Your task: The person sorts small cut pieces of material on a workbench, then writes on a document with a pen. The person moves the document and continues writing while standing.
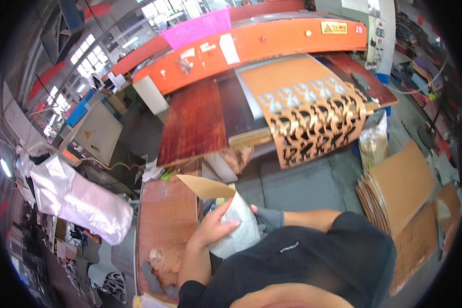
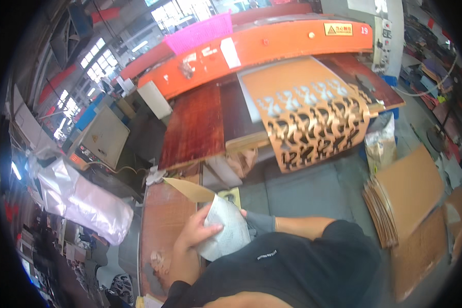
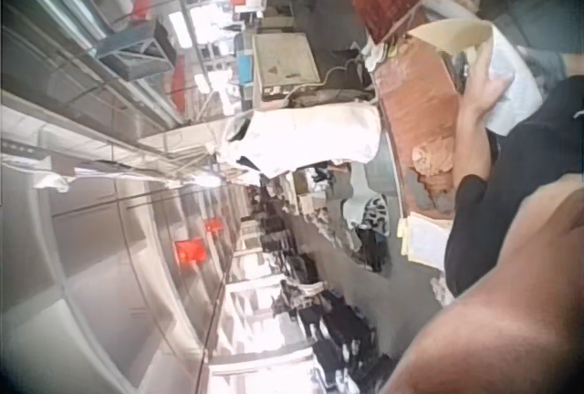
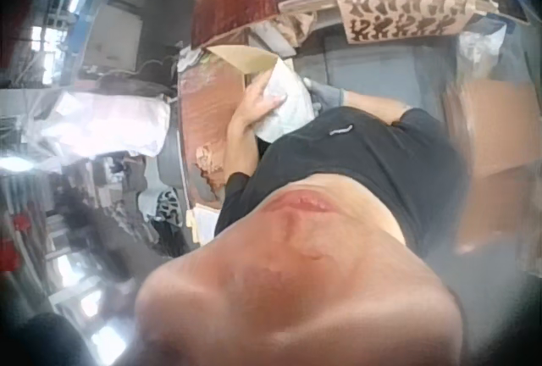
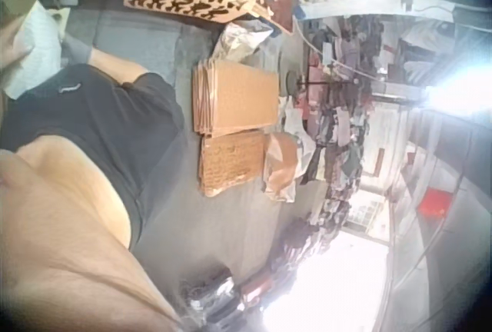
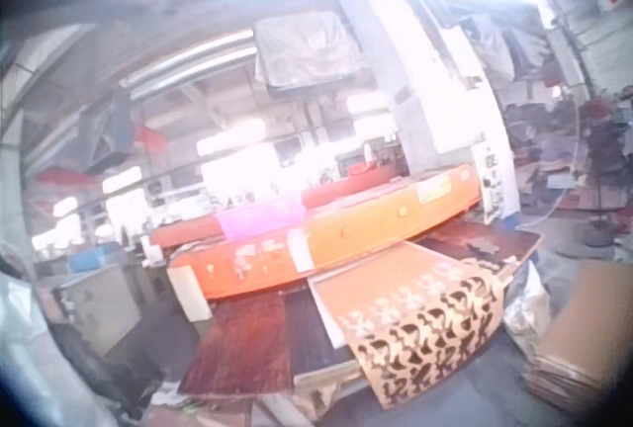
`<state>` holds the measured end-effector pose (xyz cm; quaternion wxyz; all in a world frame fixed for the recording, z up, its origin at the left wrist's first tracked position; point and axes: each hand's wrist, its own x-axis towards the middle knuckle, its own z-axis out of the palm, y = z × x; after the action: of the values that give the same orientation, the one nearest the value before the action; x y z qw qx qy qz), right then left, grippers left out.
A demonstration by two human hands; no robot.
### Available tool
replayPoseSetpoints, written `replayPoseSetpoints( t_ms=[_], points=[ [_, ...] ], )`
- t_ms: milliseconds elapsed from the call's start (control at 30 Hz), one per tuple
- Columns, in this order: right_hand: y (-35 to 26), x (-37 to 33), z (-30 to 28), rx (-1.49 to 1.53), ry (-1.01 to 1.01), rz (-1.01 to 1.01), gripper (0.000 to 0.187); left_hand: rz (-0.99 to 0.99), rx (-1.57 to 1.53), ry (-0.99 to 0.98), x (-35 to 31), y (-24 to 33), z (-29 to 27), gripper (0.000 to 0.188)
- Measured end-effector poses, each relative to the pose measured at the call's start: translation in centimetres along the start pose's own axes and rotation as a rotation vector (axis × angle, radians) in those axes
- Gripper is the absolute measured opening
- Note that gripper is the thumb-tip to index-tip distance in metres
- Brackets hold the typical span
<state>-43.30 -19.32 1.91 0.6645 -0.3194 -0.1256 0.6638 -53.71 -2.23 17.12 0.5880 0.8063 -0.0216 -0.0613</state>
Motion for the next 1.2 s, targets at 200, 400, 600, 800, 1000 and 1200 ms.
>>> replayPoseSetpoints(
  t_ms=[200,400,600,800,1000,1200],
  points=[
    [-13.1,-3.9,-10.2,-0.114,-0.042,-0.158,0.055,0.188,-0.127,-0.037,12.4,3.8,3.3,0.071],
    [-26.3,-10.8,-13.5,-0.576,0.548,-0.613,0.034,0.114,0.083,0.025,21.5,3.7,2.6,0.058],
    [-36.5,-12.8,-15.3,-0.966,0.689,-0.977,0.02,0.227,0.03,0.123,32.6,0.9,0.2,0.063],
    [-48.5,-9.6,-21.1,-1.056,0.886,-0.917,0.02,0.262,-0.597,0.102,50.0,-1.0,-5.0,0.076],
    [-58.2,-3.2,-32.0,-0.924,1.089,-0.564,0.02,0.114,0.089,0.61,61.3,-5.3,-6.9,0.075],
    [-60.0,-0.2,-38.5,-1.226,1.163,-0.275,0.022,0.542,0.851,0.242,65.5,-9.7,-7.1,0.054]
  ],
)
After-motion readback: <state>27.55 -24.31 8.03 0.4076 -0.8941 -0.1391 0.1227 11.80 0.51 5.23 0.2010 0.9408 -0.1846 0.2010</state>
